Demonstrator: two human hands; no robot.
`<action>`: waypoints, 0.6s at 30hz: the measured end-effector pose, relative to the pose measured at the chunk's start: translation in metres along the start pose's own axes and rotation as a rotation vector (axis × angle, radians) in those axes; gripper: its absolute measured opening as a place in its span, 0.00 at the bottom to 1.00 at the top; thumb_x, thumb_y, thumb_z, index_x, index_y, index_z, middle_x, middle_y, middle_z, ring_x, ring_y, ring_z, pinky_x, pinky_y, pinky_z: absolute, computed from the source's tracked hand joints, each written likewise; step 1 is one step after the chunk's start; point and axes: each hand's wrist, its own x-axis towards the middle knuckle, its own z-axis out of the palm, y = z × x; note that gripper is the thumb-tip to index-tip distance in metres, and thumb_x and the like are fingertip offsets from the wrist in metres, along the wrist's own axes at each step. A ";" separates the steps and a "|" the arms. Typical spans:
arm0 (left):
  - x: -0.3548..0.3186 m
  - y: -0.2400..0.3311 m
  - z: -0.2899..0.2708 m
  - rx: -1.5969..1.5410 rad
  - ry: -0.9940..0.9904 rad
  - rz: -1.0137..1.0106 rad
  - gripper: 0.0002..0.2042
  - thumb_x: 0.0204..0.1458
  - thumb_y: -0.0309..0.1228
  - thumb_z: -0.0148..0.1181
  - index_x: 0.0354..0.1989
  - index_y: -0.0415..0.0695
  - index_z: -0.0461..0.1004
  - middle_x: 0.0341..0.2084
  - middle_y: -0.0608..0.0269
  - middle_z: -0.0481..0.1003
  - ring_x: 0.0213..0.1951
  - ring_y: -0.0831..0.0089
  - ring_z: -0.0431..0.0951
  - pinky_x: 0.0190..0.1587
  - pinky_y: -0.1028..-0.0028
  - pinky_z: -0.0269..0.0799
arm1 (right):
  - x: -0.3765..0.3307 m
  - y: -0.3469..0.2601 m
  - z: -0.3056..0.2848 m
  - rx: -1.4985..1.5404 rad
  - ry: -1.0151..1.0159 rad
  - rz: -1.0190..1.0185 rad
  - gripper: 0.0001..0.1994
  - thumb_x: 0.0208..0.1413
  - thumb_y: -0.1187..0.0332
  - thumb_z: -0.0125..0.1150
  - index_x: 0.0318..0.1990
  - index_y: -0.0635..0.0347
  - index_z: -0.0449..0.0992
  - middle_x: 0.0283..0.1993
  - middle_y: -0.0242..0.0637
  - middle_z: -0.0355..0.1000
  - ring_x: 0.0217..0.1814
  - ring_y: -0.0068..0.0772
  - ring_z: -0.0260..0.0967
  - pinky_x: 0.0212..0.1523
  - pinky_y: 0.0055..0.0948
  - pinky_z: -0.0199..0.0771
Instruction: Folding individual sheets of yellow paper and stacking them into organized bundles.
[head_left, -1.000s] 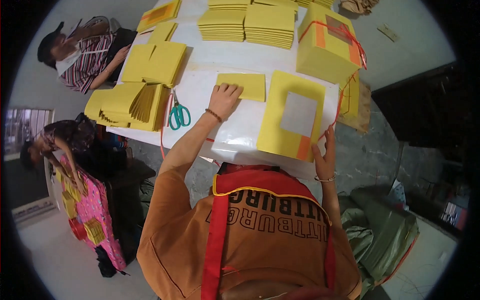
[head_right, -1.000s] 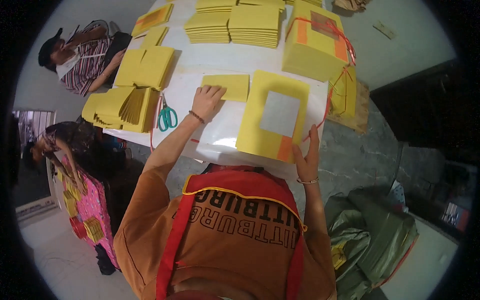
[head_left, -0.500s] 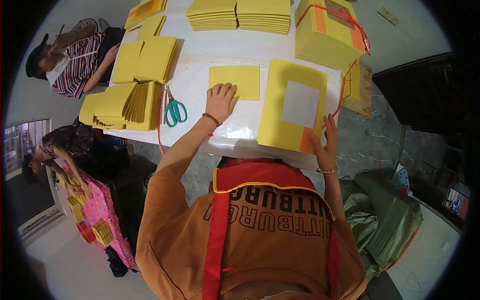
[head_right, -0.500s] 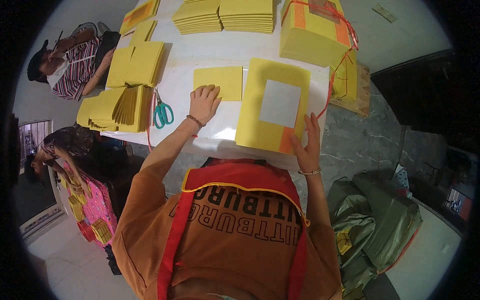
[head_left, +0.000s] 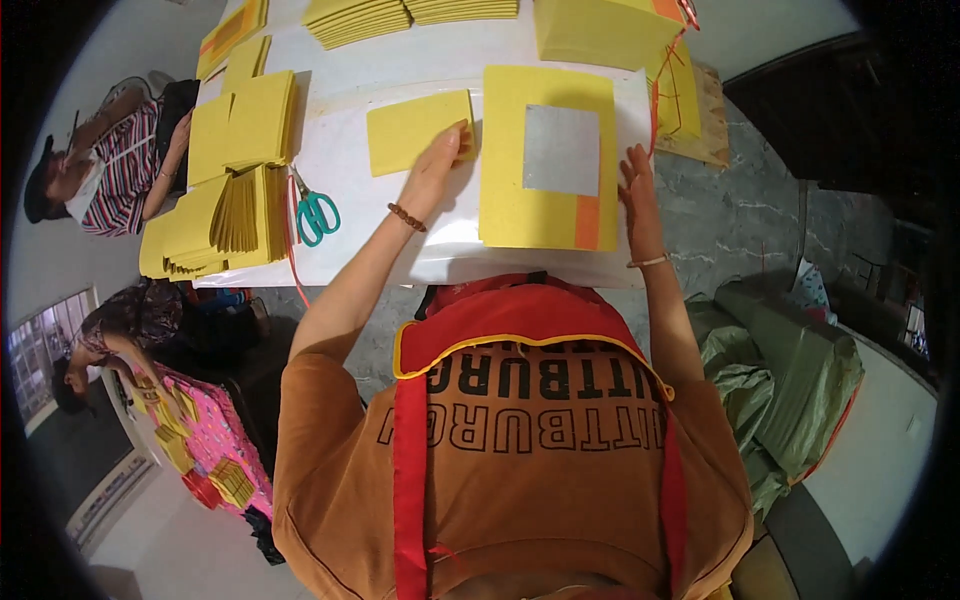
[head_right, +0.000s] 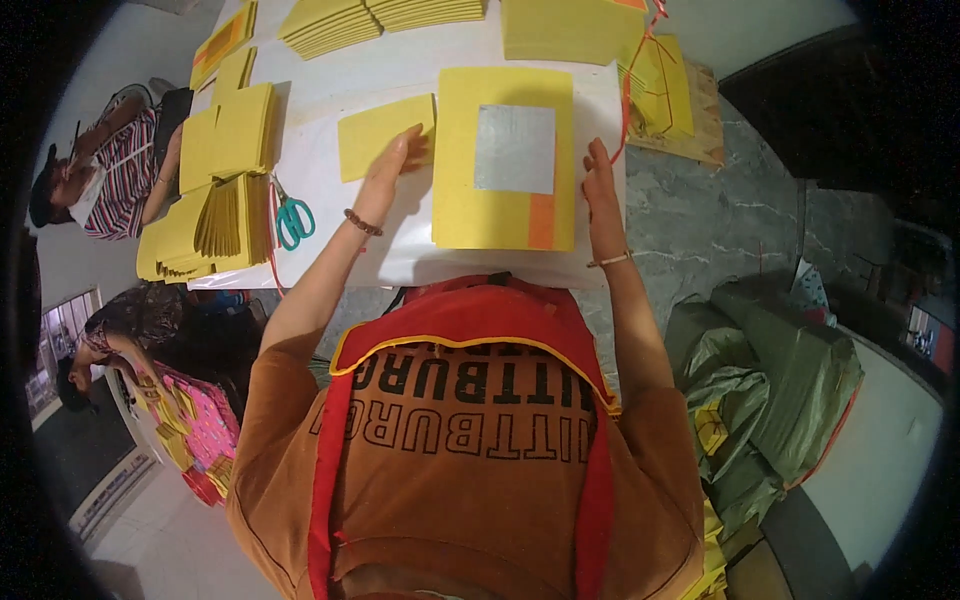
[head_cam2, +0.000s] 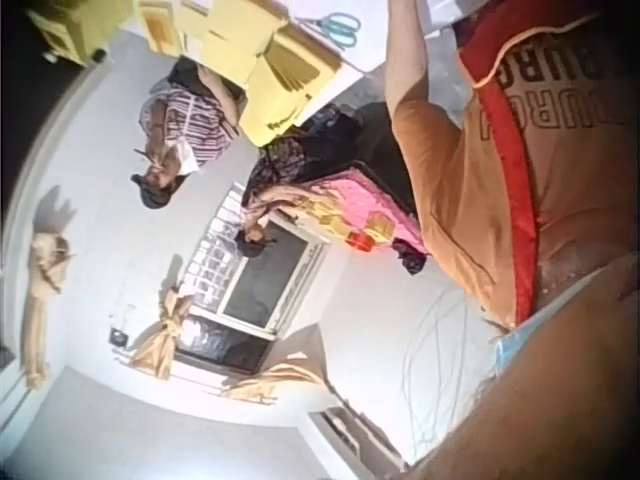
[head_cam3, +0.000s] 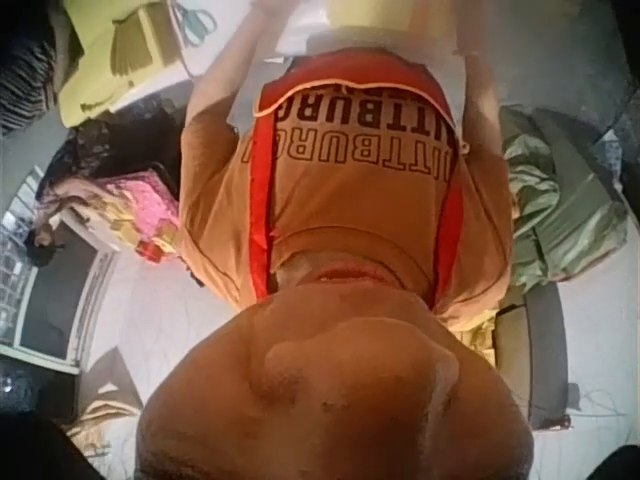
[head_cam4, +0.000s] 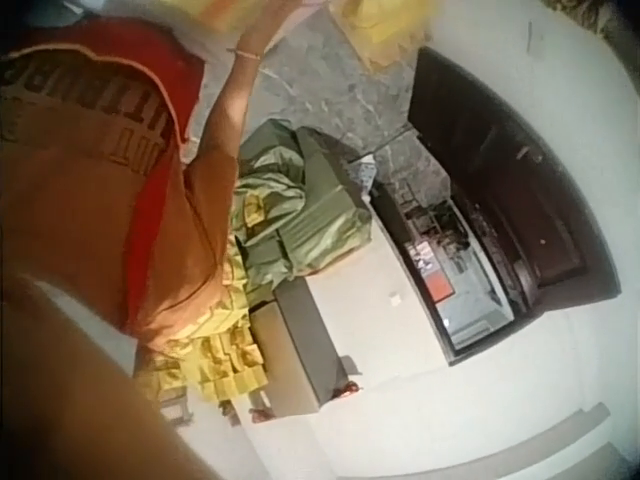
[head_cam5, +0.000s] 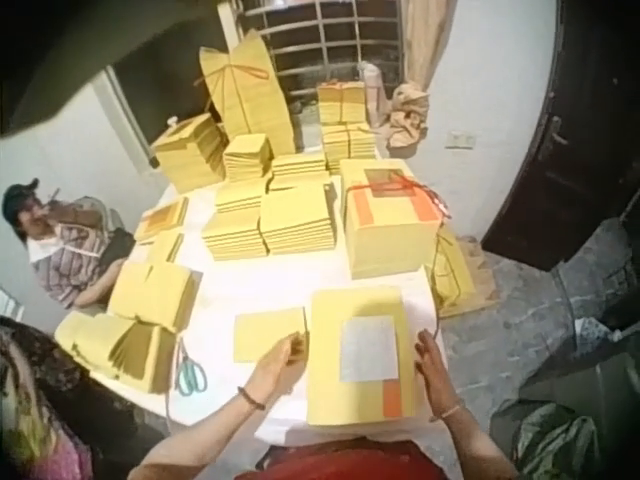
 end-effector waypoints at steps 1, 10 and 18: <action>0.001 -0.015 0.015 -0.203 -0.036 -0.112 0.31 0.56 0.54 0.28 0.58 0.40 0.54 0.49 0.58 0.65 0.49 0.71 0.65 0.52 0.71 0.60 | 0.000 0.008 0.000 0.000 0.007 0.002 0.28 0.57 0.55 0.42 0.63 0.51 0.45 0.66 0.36 0.41 0.67 0.34 0.39 0.63 0.36 0.42; -0.016 -0.036 0.073 -0.639 -0.002 -0.161 0.32 0.57 0.52 0.27 0.62 0.41 0.39 0.61 0.58 0.45 0.62 0.68 0.46 0.61 0.73 0.43 | -0.009 0.013 0.016 0.313 -0.091 0.053 0.28 0.61 0.52 0.29 0.64 0.56 0.39 0.67 0.32 0.38 0.68 0.29 0.35 0.64 0.27 0.38; -0.011 -0.046 0.075 -0.456 -0.045 -0.011 0.31 0.57 0.50 0.29 0.62 0.39 0.40 0.61 0.55 0.46 0.61 0.67 0.46 0.61 0.72 0.44 | -0.009 0.016 -0.009 0.367 -0.054 0.115 0.27 0.60 0.53 0.31 0.63 0.57 0.44 0.66 0.34 0.42 0.67 0.30 0.38 0.64 0.28 0.38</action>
